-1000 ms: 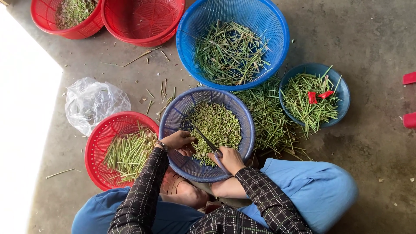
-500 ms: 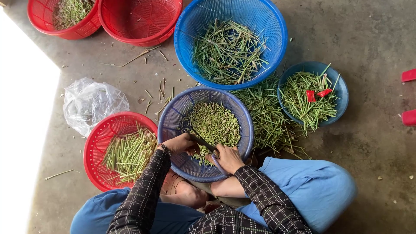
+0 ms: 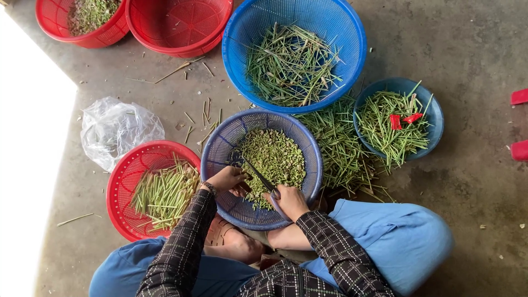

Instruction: Cutting green vegetable stalks into small pieces using a knife over a basket

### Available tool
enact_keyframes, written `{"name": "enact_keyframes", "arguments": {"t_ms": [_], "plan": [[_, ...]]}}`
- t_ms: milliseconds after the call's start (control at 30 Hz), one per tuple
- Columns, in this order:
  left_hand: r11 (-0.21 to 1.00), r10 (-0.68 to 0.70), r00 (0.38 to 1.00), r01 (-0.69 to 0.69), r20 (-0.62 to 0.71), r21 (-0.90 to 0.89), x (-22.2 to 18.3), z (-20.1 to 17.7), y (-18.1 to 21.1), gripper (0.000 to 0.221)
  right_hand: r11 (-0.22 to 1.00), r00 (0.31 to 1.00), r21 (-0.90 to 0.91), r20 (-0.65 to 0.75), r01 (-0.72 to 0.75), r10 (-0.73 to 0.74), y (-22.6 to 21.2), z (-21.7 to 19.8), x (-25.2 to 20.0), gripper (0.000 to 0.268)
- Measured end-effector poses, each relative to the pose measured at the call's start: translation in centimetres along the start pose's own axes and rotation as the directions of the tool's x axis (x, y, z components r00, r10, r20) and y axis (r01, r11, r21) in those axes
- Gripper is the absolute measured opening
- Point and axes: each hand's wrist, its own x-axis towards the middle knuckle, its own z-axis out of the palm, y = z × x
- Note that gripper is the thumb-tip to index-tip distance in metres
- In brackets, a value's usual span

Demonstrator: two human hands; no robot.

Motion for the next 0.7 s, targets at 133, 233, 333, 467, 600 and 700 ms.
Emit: {"name": "enact_keyframes", "arguments": {"t_ms": [133, 233, 333, 467, 600, 700], "plan": [[0.997, 0.044, 0.999, -0.043, 0.02, -0.068, 1.2, 0.0, -1.2, 0.031, 1.0, 1.0, -0.002, 0.019, -0.024, 0.024, -0.2, -1.2, 0.1, 0.046], [0.999, 0.039, 0.999, -0.04, -0.025, -0.027, 1.4, 0.6, -1.2, 0.033, 1.0, 0.992, -0.013, 0.121, -0.014, 0.015, -1.5, -2.4, -0.3, 0.064], [0.991, 0.075, 0.997, -0.072, -0.027, 0.111, 1.5, 1.7, -0.8, 0.031, 1.0, 0.981, -0.024, 0.194, -0.003, 0.007, -1.8, -2.7, -0.5, 0.074], [0.981, 0.05, 0.999, -0.05, 0.005, 0.185, 0.7, 1.9, -0.5, 0.035, 0.998, 0.988, -0.047, 0.154, 0.038, -0.031, -1.1, -1.7, -0.2, 0.054], [0.999, 0.036, 0.999, -0.036, 0.037, -0.022, -0.2, 1.2, -0.3, 0.041, 0.998, 0.997, 0.033, 0.052, 0.052, -0.054, -0.7, -0.9, -0.4, 0.046], [1.0, 0.003, 0.998, -0.004, -0.064, -0.015, 0.0, 1.3, -0.4, 0.038, 0.997, 0.996, -0.021, 0.038, 0.076, -0.076, 0.1, -0.3, 0.2, 0.039]]}}
